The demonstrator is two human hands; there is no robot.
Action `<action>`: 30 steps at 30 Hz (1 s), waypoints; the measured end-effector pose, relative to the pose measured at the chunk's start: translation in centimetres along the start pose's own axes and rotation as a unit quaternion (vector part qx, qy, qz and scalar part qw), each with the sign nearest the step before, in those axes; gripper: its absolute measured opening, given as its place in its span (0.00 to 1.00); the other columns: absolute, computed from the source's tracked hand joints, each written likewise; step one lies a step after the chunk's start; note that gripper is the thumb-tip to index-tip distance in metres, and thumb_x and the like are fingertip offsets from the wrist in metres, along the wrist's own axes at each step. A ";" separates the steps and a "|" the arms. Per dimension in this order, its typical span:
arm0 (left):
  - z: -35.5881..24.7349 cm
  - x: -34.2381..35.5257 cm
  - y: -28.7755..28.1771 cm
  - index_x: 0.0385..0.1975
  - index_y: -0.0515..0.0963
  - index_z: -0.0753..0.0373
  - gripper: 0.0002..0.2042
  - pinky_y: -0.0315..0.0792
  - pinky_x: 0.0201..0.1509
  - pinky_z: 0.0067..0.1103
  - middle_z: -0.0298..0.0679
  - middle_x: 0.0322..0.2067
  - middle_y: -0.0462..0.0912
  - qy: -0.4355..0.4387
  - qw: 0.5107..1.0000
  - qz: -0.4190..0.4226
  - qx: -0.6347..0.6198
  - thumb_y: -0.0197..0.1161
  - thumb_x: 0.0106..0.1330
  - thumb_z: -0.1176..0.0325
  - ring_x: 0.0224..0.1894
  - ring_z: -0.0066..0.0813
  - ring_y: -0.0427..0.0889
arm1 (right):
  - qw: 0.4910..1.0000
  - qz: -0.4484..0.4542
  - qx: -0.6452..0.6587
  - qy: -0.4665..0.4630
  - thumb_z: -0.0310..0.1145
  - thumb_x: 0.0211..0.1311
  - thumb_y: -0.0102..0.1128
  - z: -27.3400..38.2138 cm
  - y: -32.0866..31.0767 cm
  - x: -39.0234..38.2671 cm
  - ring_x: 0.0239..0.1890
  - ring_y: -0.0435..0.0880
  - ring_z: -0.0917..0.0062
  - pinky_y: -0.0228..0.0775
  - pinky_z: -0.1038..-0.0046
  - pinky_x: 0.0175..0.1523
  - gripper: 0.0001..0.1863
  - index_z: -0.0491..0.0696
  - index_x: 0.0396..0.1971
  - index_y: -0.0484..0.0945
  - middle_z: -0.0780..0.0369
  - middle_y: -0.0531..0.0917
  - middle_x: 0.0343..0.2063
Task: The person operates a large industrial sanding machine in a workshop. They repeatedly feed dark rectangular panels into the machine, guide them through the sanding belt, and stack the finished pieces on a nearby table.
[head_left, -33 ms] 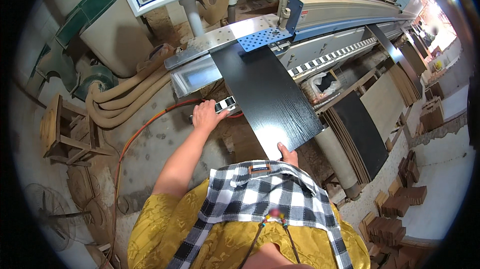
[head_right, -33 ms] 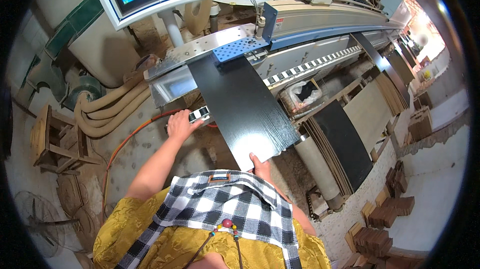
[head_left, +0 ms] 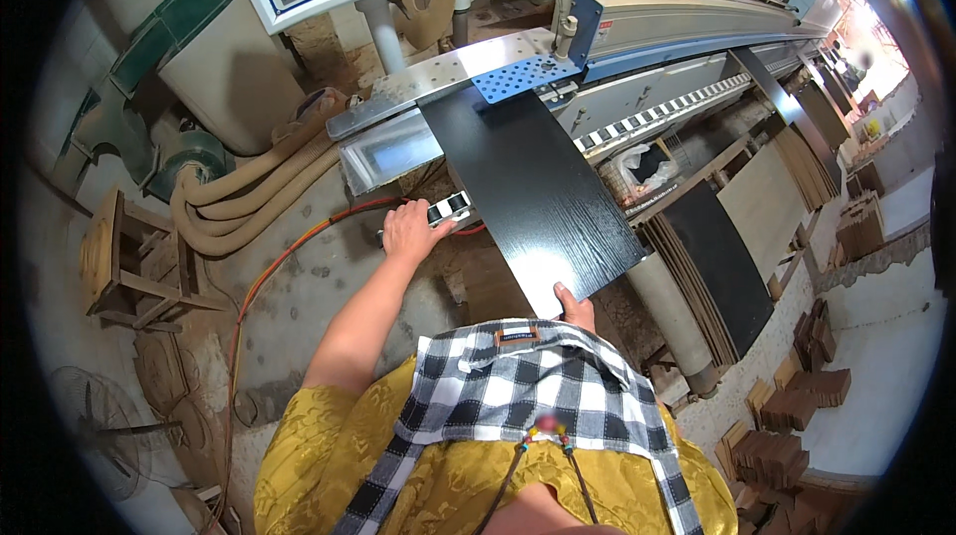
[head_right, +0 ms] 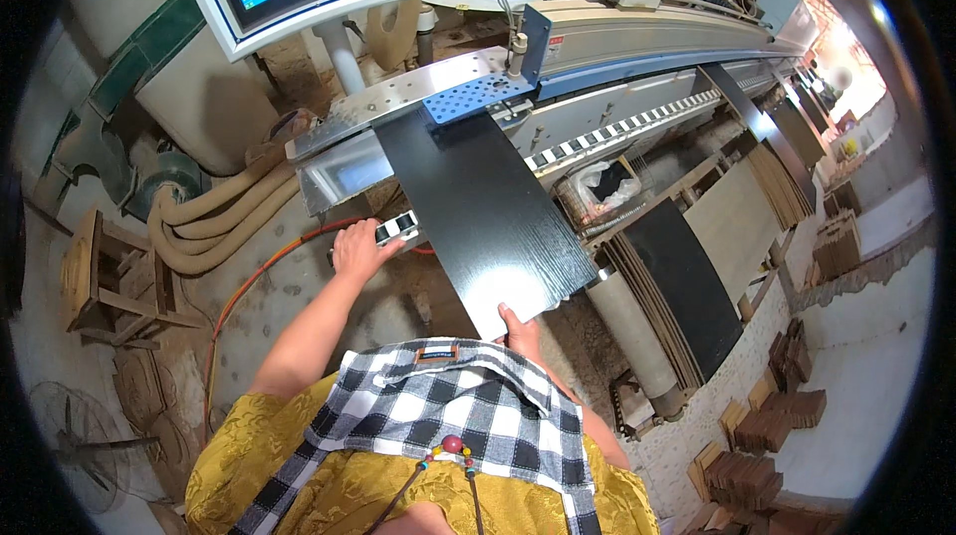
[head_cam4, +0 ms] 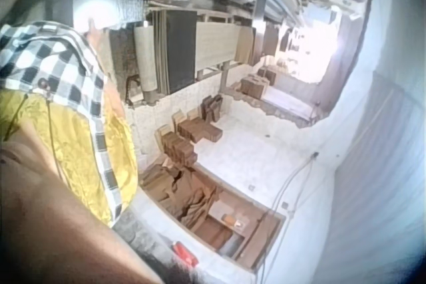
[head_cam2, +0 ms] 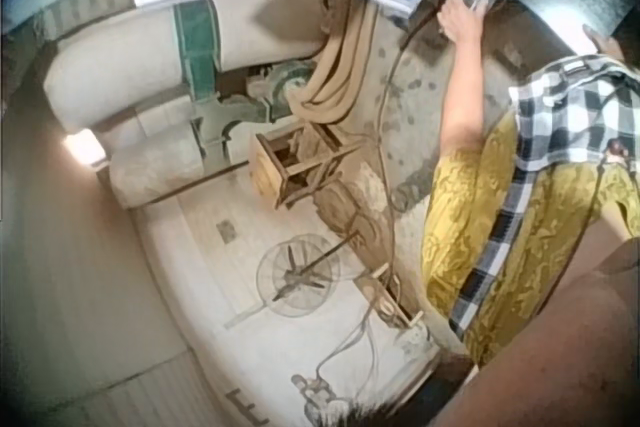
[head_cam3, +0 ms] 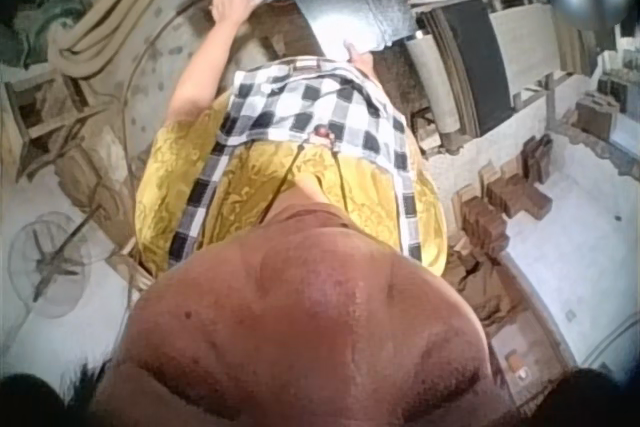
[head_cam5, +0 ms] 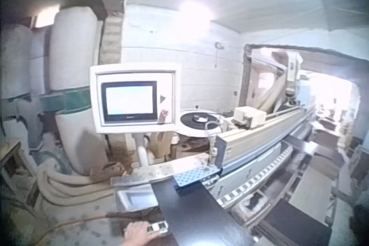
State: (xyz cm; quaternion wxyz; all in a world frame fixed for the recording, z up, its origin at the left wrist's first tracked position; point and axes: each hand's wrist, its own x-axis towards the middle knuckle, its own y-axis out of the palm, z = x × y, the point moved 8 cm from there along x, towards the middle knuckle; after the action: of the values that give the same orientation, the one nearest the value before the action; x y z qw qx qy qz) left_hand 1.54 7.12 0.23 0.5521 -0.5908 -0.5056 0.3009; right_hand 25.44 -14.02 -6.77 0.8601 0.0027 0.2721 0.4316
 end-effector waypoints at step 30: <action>-1.3 0.4 -0.6 0.33 0.73 0.61 0.24 0.65 0.40 0.30 0.42 0.30 0.77 -0.001 0.999 0.010 0.034 0.62 0.44 0.46 0.36 0.38 0.75 | 0.958 -0.218 0.167 -0.077 0.49 0.55 0.52 11.3 -19.0 13.8 0.15 0.73 0.82 0.61 0.85 0.16 0.21 0.43 0.28 0.71 0.63 0.75 0.17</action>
State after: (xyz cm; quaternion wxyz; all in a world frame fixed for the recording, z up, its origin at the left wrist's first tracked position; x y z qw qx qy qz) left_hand 2.69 7.01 1.13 0.5685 -0.5761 -0.4896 0.3243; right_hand 51.43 -13.13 -8.12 0.9388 0.1205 0.2674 0.1806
